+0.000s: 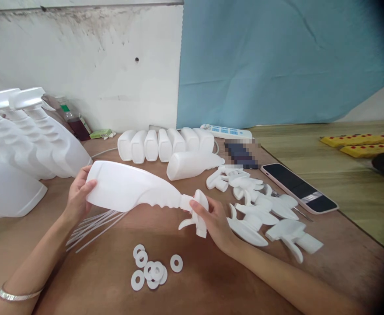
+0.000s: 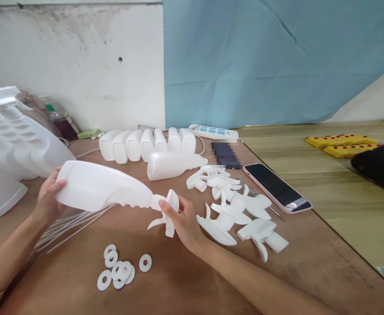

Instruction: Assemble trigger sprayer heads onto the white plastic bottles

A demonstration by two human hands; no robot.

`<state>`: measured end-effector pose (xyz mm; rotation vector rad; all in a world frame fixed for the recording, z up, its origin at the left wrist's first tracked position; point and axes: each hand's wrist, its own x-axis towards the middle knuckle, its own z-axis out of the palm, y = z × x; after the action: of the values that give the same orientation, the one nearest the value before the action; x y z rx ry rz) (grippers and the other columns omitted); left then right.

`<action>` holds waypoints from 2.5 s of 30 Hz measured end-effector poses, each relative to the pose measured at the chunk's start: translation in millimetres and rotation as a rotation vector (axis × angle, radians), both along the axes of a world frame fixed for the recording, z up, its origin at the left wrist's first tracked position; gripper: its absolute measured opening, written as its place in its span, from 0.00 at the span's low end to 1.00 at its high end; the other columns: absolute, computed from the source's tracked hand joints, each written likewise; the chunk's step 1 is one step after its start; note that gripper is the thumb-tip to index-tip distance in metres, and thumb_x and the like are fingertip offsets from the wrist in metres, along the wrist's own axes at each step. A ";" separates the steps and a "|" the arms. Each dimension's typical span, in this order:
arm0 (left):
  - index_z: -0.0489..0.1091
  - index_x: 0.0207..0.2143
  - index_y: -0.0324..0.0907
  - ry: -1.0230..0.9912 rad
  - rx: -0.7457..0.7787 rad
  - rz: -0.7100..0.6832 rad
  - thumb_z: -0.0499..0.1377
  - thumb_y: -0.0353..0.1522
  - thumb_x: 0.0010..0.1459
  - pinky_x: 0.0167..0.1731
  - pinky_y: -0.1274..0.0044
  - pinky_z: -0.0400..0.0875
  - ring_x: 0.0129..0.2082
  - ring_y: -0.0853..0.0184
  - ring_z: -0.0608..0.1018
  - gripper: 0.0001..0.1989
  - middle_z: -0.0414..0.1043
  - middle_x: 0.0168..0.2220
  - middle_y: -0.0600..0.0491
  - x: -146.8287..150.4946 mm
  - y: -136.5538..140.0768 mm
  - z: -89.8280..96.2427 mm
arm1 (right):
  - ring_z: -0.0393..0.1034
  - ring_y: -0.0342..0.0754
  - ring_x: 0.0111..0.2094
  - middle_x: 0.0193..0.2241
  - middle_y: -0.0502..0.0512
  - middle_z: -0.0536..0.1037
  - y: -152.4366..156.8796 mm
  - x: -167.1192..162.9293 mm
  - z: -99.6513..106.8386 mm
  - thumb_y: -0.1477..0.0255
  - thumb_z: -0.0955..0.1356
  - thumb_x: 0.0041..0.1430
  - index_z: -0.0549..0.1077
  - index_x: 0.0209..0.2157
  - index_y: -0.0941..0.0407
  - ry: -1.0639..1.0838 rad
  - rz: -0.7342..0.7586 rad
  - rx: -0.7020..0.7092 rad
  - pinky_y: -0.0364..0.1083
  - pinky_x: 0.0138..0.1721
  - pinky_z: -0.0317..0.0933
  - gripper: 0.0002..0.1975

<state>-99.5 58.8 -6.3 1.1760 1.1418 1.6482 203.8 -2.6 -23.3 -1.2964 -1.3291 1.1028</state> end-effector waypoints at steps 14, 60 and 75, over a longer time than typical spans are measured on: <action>0.68 0.22 0.43 -0.071 0.063 -0.085 0.62 0.28 0.33 0.29 0.76 0.70 0.29 0.67 0.69 0.08 0.67 0.25 0.54 2.6 -0.2 10.2 | 0.51 0.39 0.20 0.17 0.45 0.58 0.3 -0.3 0.6 0.58 0.66 0.52 0.60 0.19 0.57 0.067 -0.002 -0.012 0.40 0.21 0.49 0.19; 0.63 0.42 0.45 0.881 0.533 0.042 0.63 0.24 0.42 0.47 0.63 0.67 0.47 0.59 0.73 0.22 0.66 0.44 0.50 -8.1 -6.6 8.9 | 0.54 0.39 0.22 0.19 0.45 0.62 3.9 0.8 -2.4 0.60 0.67 0.51 0.68 0.29 0.57 0.015 -0.032 0.018 0.39 0.22 0.51 0.14; 0.63 0.45 0.46 0.913 0.491 0.013 0.64 0.27 0.43 0.47 0.63 0.67 0.48 0.58 0.71 0.24 0.68 0.46 0.48 -7.5 -5.2 6.9 | 0.65 0.45 0.24 0.28 0.52 0.73 6.8 -3.1 -3.7 0.57 0.59 0.58 0.67 0.47 0.55 0.562 0.004 -0.141 0.42 0.20 0.62 0.21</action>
<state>-107.1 53.6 0.6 2.3891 1.2756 1.4472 200.7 4.2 -27.0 -0.9746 -0.8455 1.4517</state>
